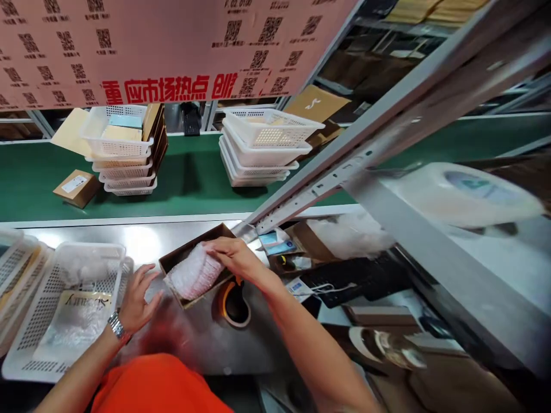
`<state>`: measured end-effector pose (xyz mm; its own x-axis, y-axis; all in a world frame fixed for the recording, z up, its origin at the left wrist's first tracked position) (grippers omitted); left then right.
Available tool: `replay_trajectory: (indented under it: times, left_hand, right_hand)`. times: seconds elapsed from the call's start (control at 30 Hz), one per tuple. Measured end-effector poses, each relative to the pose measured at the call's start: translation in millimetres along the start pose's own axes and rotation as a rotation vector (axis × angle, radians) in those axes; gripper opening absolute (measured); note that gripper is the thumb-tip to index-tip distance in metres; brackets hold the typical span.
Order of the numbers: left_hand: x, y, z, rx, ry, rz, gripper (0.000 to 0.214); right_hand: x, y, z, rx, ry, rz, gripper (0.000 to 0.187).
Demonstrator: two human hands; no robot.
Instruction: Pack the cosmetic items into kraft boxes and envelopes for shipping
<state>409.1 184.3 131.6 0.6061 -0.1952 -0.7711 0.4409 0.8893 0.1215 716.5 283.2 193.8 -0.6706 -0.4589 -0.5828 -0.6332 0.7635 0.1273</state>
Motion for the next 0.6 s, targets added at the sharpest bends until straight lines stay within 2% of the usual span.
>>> replay_trajectory:
  times: [0.17, 0.27, 0.37, 0.47, 0.6]
  left_hand:
    - [0.8, 34, 7, 0.090, 0.051, -0.036, 0.031]
    - [-0.4, 57, 5, 0.114, 0.092, -0.096, 0.028]
    - [7.2, 73, -2, 0.067, 0.095, -0.189, 0.031]
    - [19.7, 79, -7, 0.006, 0.065, -0.276, 0.047]
    - [27.0, 78, -8, -0.007, 0.038, -0.336, 0.057]
  right_hand:
    - [29, 14, 26, 0.102, 0.014, -0.253, 0.032]
    - [34, 11, 32, 0.064, -0.012, -0.351, 0.030]
    - [31, 10, 35, 0.023, -0.032, -0.362, 0.027]
    - [29, 10, 31, 0.008, -0.079, -0.323, 0.026]
    - [47, 2, 6, -0.015, -0.226, -0.330, 0.028]
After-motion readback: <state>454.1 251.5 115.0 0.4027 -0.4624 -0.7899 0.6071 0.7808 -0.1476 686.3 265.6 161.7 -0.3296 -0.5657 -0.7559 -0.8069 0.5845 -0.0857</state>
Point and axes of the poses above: each hand's wrist, its own y-axis towards the middle knuckle, its own x-axis out of the palm, z = x × y, the point moved 4 cm from there along y, towards the middle knuckle, and after that the axes turned 15 degrees about -z, right-handed, at the moved point
